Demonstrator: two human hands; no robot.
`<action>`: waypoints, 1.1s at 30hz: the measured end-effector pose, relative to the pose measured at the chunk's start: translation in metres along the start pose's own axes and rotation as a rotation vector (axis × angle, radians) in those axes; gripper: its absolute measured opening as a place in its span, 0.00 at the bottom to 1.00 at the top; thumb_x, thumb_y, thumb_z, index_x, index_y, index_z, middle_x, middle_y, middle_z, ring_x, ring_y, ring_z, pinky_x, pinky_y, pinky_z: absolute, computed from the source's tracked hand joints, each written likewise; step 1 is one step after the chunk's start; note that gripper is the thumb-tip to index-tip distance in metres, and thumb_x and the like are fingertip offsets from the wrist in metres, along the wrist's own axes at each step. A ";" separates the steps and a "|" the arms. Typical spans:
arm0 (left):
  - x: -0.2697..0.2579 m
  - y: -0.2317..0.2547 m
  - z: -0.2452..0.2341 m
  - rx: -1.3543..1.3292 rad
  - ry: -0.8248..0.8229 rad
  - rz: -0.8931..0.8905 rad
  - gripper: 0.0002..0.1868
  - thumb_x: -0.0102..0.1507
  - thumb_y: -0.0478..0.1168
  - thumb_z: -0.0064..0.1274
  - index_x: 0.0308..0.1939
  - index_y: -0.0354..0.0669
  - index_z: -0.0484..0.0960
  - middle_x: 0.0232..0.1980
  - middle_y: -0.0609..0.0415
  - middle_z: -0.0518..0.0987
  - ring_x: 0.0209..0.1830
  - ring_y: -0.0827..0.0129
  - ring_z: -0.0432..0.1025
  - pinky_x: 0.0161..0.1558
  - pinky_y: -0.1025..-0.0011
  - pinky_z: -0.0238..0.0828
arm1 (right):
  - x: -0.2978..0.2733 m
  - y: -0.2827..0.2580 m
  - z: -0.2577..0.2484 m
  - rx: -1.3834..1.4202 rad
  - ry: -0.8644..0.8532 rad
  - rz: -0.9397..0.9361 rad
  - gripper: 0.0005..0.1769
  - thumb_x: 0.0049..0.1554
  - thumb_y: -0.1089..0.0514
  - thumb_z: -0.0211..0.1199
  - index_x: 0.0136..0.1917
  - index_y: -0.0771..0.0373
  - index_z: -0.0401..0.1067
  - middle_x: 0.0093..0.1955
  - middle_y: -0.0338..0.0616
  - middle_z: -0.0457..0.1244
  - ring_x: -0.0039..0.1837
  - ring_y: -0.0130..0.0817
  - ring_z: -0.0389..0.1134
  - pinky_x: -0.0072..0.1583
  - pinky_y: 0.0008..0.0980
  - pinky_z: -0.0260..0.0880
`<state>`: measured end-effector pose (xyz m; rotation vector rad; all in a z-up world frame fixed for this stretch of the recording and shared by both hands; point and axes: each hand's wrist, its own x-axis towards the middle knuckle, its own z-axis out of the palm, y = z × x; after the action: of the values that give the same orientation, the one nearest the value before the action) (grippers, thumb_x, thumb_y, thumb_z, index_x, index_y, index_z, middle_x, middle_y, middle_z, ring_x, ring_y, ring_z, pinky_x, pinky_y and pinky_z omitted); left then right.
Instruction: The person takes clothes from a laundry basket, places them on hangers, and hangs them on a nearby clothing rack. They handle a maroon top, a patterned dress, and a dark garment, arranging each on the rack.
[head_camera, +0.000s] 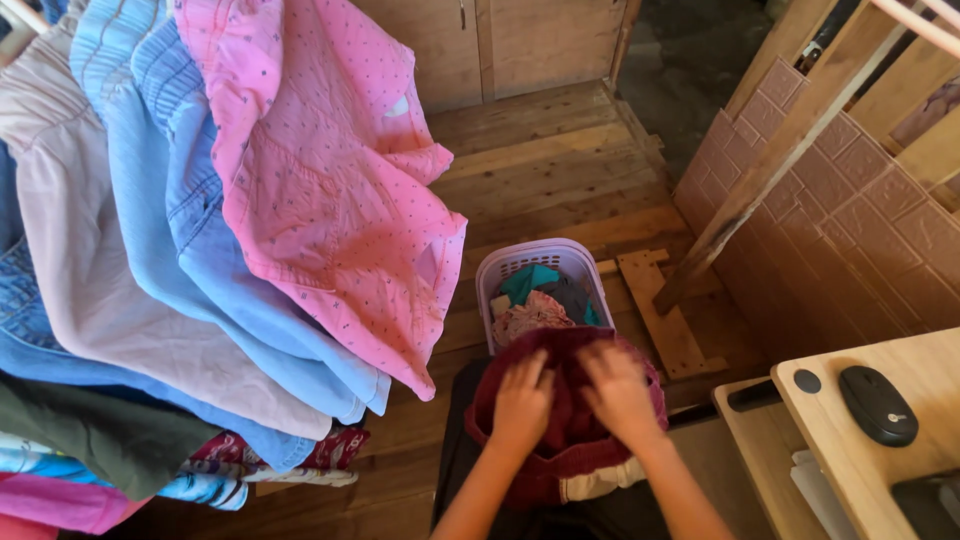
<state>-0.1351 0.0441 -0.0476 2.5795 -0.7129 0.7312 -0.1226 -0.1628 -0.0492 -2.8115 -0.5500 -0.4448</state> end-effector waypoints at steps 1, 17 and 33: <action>-0.005 0.001 0.003 -0.002 -0.001 -0.005 0.11 0.64 0.35 0.50 0.47 0.34 0.82 0.65 0.40 0.75 0.55 0.43 0.72 0.56 0.46 0.68 | -0.004 -0.004 0.003 0.000 -0.005 -0.003 0.41 0.42 0.52 0.74 0.69 0.55 0.67 0.69 0.49 0.60 0.67 0.51 0.61 0.65 0.49 0.62; -0.086 -0.048 0.022 0.285 -0.714 -0.226 0.34 0.57 0.51 0.59 0.66 0.52 0.73 0.53 0.49 0.77 0.45 0.53 0.76 0.60 0.52 0.57 | -0.026 -0.015 -0.024 0.266 -0.734 0.449 0.59 0.56 0.49 0.74 0.84 0.38 0.35 0.88 0.39 0.28 0.84 0.59 0.37 0.73 0.69 0.52; 0.007 -0.036 -0.058 -1.187 0.044 -0.552 0.09 0.67 0.32 0.48 0.51 0.48 0.75 0.55 0.56 0.78 0.60 0.68 0.73 0.63 0.73 0.61 | -0.014 0.011 -0.007 0.347 -0.165 0.096 0.07 0.54 0.50 0.68 0.43 0.53 0.78 0.46 0.36 0.70 0.55 0.40 0.70 0.55 0.43 0.70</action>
<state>-0.1325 0.0978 -0.0045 1.5107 -0.2322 0.0837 -0.1324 -0.1788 -0.0497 -2.5370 -0.4694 -0.0867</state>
